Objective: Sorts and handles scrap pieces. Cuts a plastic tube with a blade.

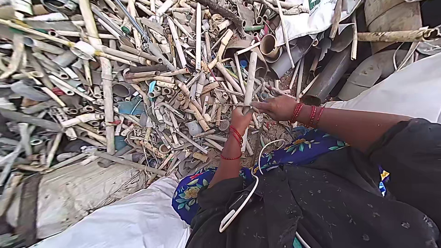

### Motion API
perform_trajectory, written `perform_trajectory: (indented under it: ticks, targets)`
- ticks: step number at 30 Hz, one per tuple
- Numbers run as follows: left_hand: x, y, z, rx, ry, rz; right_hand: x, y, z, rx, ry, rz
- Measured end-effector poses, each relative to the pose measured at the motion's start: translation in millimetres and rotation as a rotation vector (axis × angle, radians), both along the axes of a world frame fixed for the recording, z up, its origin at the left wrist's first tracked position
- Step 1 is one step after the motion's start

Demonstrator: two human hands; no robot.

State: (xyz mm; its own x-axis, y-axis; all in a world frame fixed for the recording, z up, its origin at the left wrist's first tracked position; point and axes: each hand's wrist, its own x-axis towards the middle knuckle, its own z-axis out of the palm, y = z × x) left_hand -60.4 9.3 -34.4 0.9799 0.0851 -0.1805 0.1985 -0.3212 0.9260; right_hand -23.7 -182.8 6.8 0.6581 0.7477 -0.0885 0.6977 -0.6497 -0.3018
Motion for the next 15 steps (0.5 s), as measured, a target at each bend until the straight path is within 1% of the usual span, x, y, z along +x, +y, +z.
perform_trajectory:
  ticks: [2, 4, 5, 6, 8, 10, 11, 12, 13, 15]
  targets:
    - [-4, 1, 6, -0.113, 0.051, 0.007, 11, -4, 2, -0.010, -0.047, -0.076]
    - [-7, -3, 18, -0.208, 0.084, 0.018, 34, -17, 9, -0.007, -0.049, -0.251]
    - [-9, -5, 21, -0.243, 0.103, 0.014, 41, -26, 10, 0.020, -0.047, -0.287]
    - [-10, -4, 22, -0.254, 0.116, 0.000, 42, -31, 7, 0.054, -0.039, -0.273]
    - [-9, -2, 19, -0.222, 0.121, -0.028, 32, -30, 2, 0.108, -0.015, -0.123]
    - [-5, -1, 13, -0.125, 0.128, -0.042, 18, -18, -3, 0.081, -0.027, 0.085]
    - [-3, -1, 9, -0.062, 0.117, -0.028, 16, -13, -4, 0.059, -0.041, 0.127]
    - [-2, -1, 7, -0.024, 0.115, -0.031, 17, -13, -4, 0.043, -0.061, 0.112]
    - [-3, -1, 7, -0.007, 0.125, -0.039, 21, -15, -3, 0.030, -0.071, 0.046]
    - [-3, -4, 13, -0.007, 0.134, -0.050, 39, -27, 7, 0.002, -0.077, -0.176]
